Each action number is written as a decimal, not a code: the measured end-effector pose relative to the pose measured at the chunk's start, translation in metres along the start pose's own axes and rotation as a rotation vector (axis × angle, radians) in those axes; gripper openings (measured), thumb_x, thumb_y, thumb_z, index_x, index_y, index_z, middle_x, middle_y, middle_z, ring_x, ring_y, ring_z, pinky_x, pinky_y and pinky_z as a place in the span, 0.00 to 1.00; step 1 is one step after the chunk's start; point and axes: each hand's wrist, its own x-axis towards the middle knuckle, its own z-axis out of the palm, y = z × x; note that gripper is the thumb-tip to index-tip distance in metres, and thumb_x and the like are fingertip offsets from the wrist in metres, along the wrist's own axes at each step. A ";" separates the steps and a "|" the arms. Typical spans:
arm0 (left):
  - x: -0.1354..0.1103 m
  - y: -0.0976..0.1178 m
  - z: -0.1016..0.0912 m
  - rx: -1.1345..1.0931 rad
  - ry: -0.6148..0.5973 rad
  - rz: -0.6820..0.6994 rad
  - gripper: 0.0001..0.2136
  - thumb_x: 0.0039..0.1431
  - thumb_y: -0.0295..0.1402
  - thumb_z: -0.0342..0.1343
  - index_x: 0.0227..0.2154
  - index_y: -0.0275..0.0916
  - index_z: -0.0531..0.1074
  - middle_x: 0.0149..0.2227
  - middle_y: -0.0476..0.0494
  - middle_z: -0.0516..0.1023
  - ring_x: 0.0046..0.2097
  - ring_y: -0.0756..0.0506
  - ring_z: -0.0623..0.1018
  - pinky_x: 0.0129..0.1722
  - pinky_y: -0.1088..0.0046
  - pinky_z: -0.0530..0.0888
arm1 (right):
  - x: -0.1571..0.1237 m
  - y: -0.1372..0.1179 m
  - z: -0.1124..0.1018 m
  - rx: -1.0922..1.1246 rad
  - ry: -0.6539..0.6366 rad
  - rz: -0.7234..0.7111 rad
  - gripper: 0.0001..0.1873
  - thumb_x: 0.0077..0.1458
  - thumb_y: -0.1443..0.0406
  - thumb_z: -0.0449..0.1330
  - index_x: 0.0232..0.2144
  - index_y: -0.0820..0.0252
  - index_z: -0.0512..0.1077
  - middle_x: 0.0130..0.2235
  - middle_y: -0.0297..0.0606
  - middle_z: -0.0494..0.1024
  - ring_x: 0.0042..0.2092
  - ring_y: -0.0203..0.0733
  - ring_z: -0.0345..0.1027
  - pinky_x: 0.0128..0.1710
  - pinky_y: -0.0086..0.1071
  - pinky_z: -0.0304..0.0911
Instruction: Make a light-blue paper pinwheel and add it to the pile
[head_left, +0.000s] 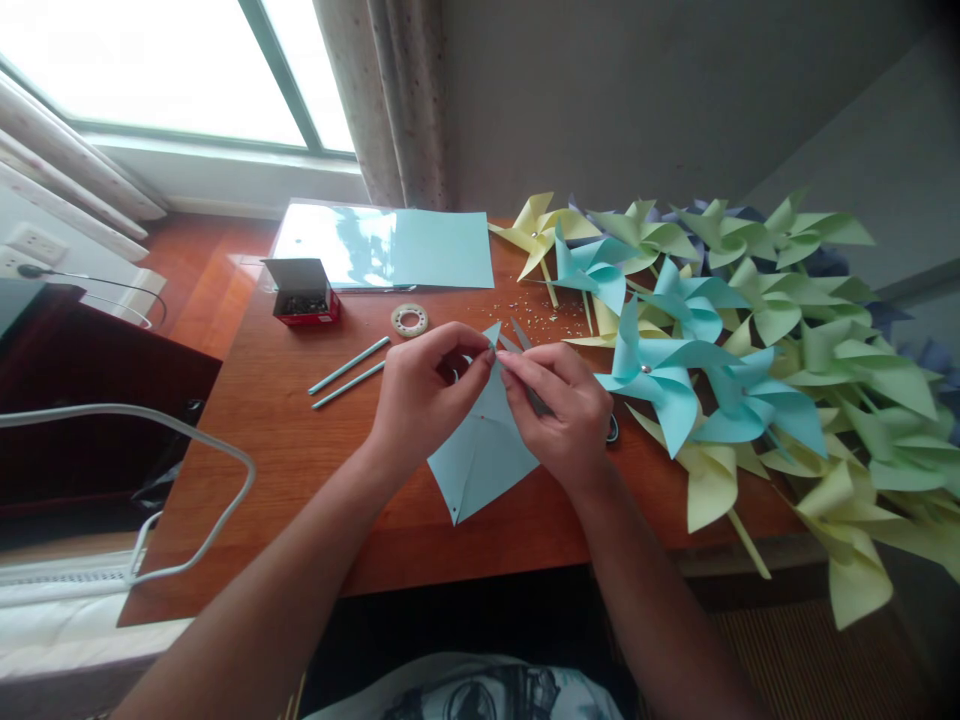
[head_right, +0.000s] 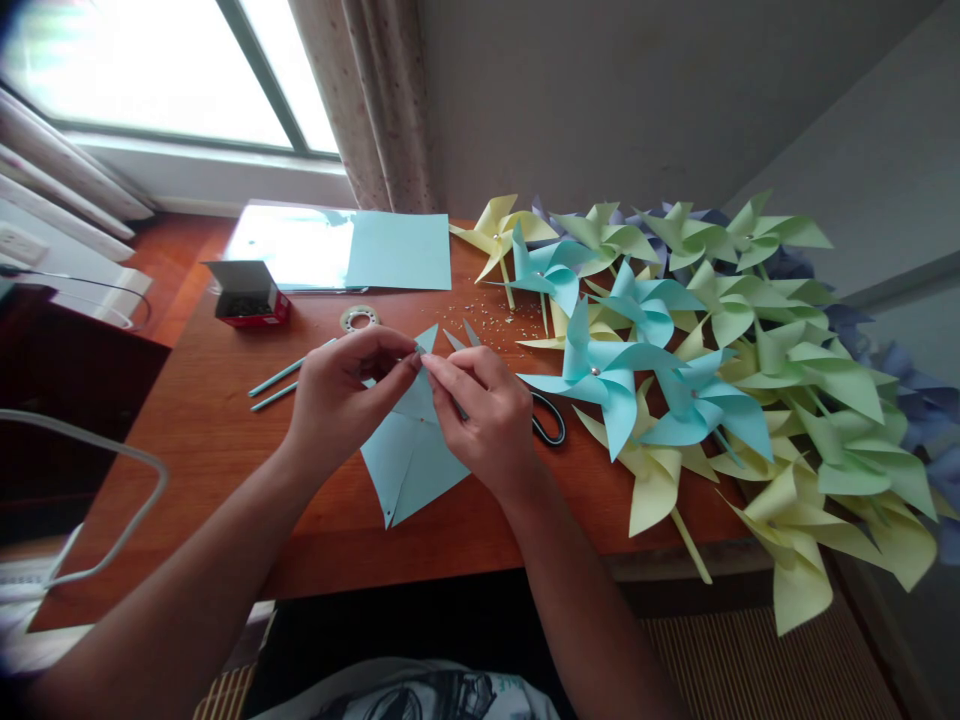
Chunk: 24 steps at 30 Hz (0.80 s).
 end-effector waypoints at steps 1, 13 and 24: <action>0.000 0.000 0.000 -0.003 -0.001 0.001 0.02 0.56 0.25 0.60 0.31 0.37 0.75 0.24 0.52 0.73 0.25 0.54 0.68 0.23 0.77 0.65 | 0.000 0.000 0.000 -0.002 -0.002 -0.004 0.14 0.63 0.71 0.60 0.48 0.52 0.79 0.37 0.38 0.78 0.38 0.39 0.74 0.39 0.33 0.72; -0.001 0.001 -0.002 -0.029 -0.041 0.009 0.05 0.61 0.32 0.60 0.32 0.37 0.76 0.25 0.49 0.74 0.26 0.52 0.70 0.24 0.76 0.67 | -0.001 0.002 -0.001 0.006 -0.026 0.051 0.15 0.63 0.69 0.59 0.49 0.49 0.79 0.37 0.38 0.78 0.40 0.42 0.74 0.40 0.37 0.73; 0.001 0.004 -0.004 -0.009 -0.045 0.010 0.05 0.61 0.31 0.60 0.30 0.37 0.76 0.24 0.50 0.73 0.25 0.52 0.70 0.24 0.76 0.66 | 0.010 -0.007 -0.014 0.337 -0.082 0.333 0.08 0.64 0.64 0.60 0.41 0.55 0.80 0.38 0.37 0.79 0.37 0.39 0.73 0.34 0.33 0.70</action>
